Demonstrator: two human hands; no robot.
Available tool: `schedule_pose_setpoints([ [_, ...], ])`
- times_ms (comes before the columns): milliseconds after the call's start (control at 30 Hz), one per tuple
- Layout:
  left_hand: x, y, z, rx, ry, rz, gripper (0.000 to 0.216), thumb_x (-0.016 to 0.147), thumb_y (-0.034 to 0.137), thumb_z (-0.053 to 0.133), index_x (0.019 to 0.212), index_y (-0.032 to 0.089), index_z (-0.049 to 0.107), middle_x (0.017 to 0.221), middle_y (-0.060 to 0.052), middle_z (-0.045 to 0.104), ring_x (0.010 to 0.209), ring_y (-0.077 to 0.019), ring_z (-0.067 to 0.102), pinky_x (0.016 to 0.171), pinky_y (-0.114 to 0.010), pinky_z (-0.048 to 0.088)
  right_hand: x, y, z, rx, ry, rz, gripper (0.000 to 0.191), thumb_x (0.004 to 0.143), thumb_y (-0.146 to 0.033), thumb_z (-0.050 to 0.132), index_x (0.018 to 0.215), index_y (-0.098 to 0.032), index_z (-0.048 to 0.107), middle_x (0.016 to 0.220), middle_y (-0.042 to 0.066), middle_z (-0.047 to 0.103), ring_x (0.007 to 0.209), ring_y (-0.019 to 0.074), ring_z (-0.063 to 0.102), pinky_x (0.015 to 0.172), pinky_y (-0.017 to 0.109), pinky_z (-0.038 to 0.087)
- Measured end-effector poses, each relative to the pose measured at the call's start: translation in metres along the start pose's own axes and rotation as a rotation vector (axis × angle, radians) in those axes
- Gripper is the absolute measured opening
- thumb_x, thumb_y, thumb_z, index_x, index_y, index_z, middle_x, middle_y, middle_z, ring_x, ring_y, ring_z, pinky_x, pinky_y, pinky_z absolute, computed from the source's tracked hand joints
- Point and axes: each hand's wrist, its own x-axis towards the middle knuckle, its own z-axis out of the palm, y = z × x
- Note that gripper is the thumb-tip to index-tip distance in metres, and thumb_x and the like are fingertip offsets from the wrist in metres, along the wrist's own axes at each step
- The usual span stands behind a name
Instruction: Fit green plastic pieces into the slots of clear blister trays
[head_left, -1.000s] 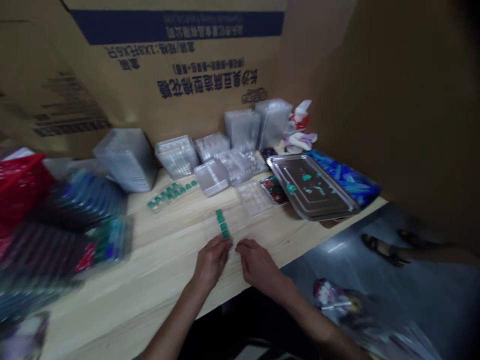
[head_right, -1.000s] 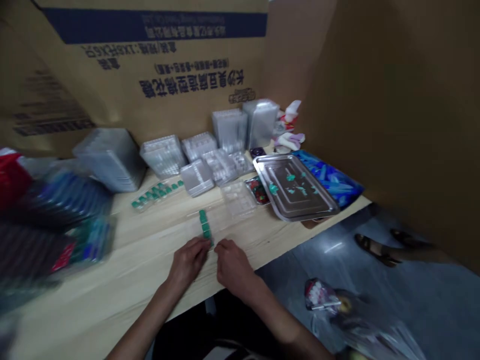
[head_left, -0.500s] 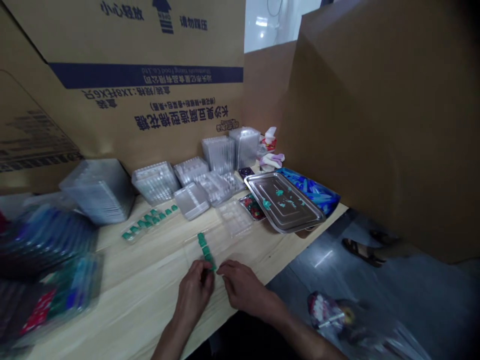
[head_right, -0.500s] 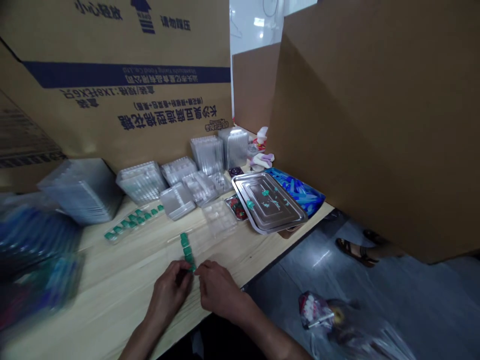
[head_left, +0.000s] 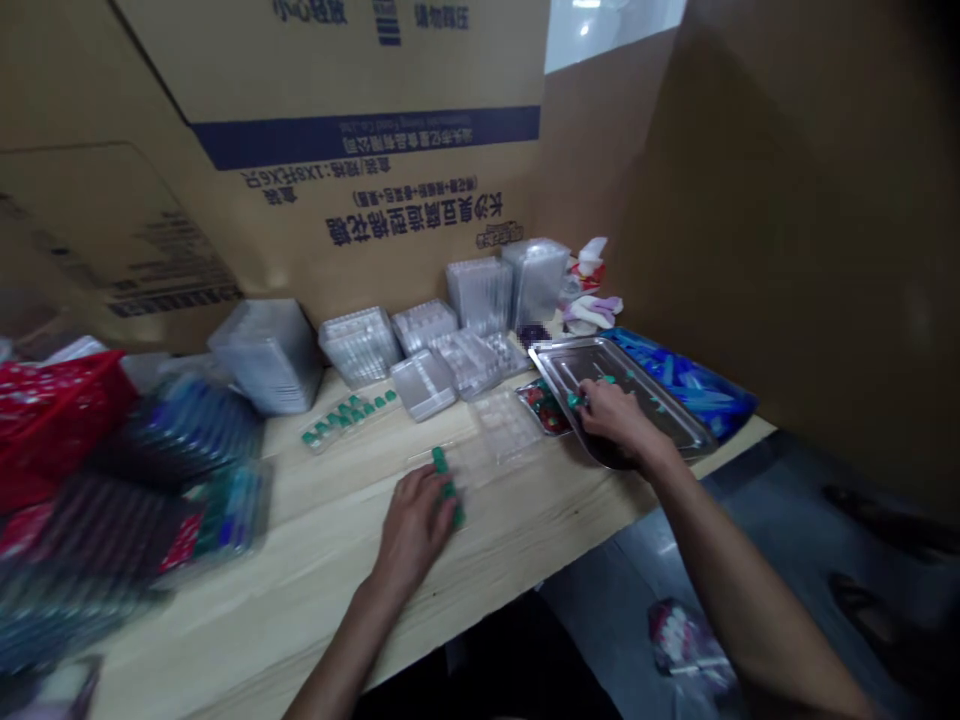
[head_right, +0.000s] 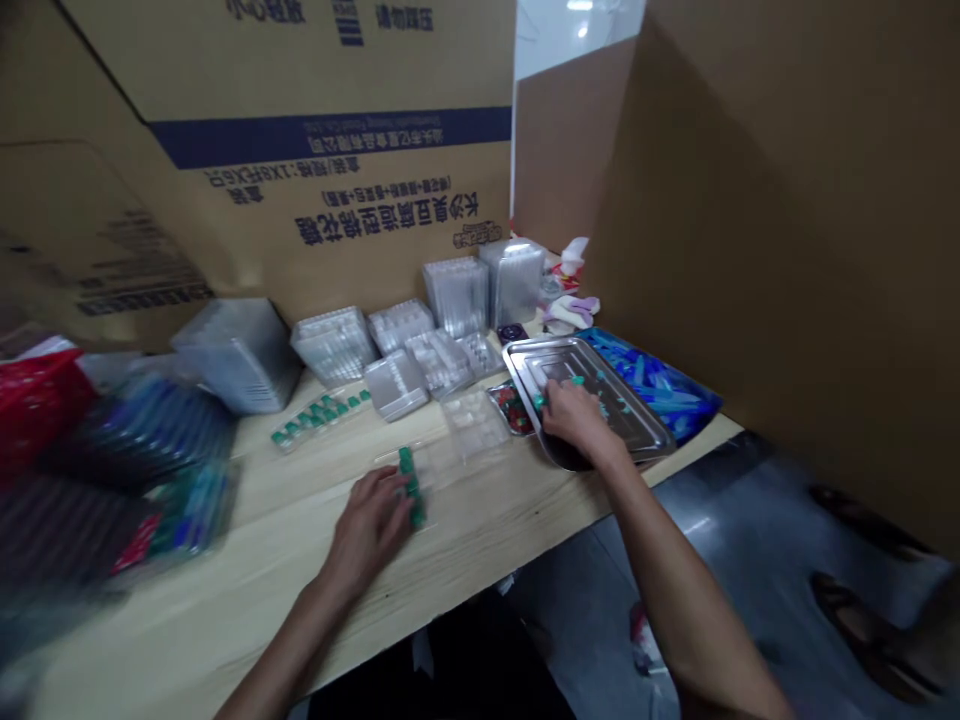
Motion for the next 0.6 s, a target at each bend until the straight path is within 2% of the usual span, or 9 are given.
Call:
schedule_pose_setpoints([
  [67,-0.001,0.005,0.006,0.105,-0.105,0.029,0.032,0.089,0.031,0.059,0.118,0.021,0.066,0.130,-0.014,0.060,0.125,-0.0313,0.053,0.103,-0.050,0.046,0.003,0.002,0.003,-0.002,-0.038,0.030,0.028,0.089,-0.025,0.046,0.110,-0.013,0.061,0.102,0.018,0.068,0.094,0.0303,0.065,0.075,0.036,0.043],
  [133,-0.004,0.009,0.010,0.169,-0.217,0.019,0.037,0.088,0.035,0.062,0.124,0.023,0.064,0.139,-0.015,0.055,0.132,-0.0351,0.046,0.105,-0.055,0.042,0.005,0.009,0.004,0.006,-0.016,0.077,0.030,0.090,-0.026,0.045,0.111,-0.014,0.061,0.098,0.016,0.070,0.090,0.0296,0.066,0.072,0.035,0.042],
  [200,-0.009,0.010,0.012,0.197,-0.322,0.002,0.043,0.087,0.038,0.064,0.128,0.024,0.062,0.148,-0.016,0.047,0.136,-0.0379,0.042,0.106,-0.058,0.039,0.005,0.020,0.005,-0.002,0.018,0.110,0.031,0.091,-0.031,0.044,0.109,-0.014,0.063,0.095,0.016,0.071,0.088,0.0297,0.067,0.071,0.035,0.041],
  [267,-0.015,0.006,0.013,0.217,-0.378,-0.011,0.045,0.087,0.038,0.065,0.130,0.024,0.061,0.153,-0.016,0.040,0.136,-0.0388,0.043,0.106,-0.060,0.039,0.004,0.033,0.004,-0.013,0.037,0.138,0.032,0.091,-0.032,0.045,0.106,-0.014,0.065,0.092,0.016,0.072,0.086,0.0301,0.067,0.070,0.035,0.041],
  [333,-0.021,-0.006,0.014,0.243,-0.347,-0.026,0.041,0.089,0.034,0.061,0.129,0.023,0.061,0.155,-0.016,0.039,0.135,-0.0378,0.045,0.105,-0.059,0.041,0.004,0.044,0.000,-0.008,0.072,0.185,0.033,0.091,-0.030,0.044,0.109,-0.012,0.066,0.094,0.018,0.072,0.086,0.0298,0.068,0.070,0.034,0.042],
  [433,-0.025,-0.029,0.016,0.259,-0.217,-0.032,0.035,0.092,0.029,0.055,0.125,0.022,0.064,0.152,-0.015,0.042,0.133,-0.0358,0.048,0.103,-0.057,0.045,0.011,0.058,-0.011,0.005,0.158,0.275,0.040,0.091,-0.025,0.042,0.120,-0.008,0.063,0.104,0.021,0.071,0.091,0.0296,0.068,0.074,0.035,0.044],
  [500,-0.025,-0.040,0.016,0.247,-0.153,-0.029,0.033,0.092,0.027,0.053,0.123,0.022,0.066,0.151,-0.015,0.044,0.132,-0.0349,0.050,0.102,-0.056,0.046,0.020,0.061,-0.020,-0.002,0.108,0.266,0.043,0.089,-0.020,0.043,0.125,-0.008,0.061,0.108,0.021,0.071,0.095,0.0289,0.068,0.077,0.034,0.045],
  [600,-0.026,-0.043,0.010,0.179,-0.103,-0.012,0.037,0.091,0.026,0.054,0.126,0.021,0.063,0.152,-0.017,0.043,0.132,-0.0335,0.050,0.103,-0.053,0.047,0.026,0.053,-0.033,-0.032,-0.009,0.188,0.044,0.084,-0.015,0.048,0.125,-0.009,0.063,0.109,0.020,0.071,0.099,0.0285,0.067,0.079,0.032,0.046],
])
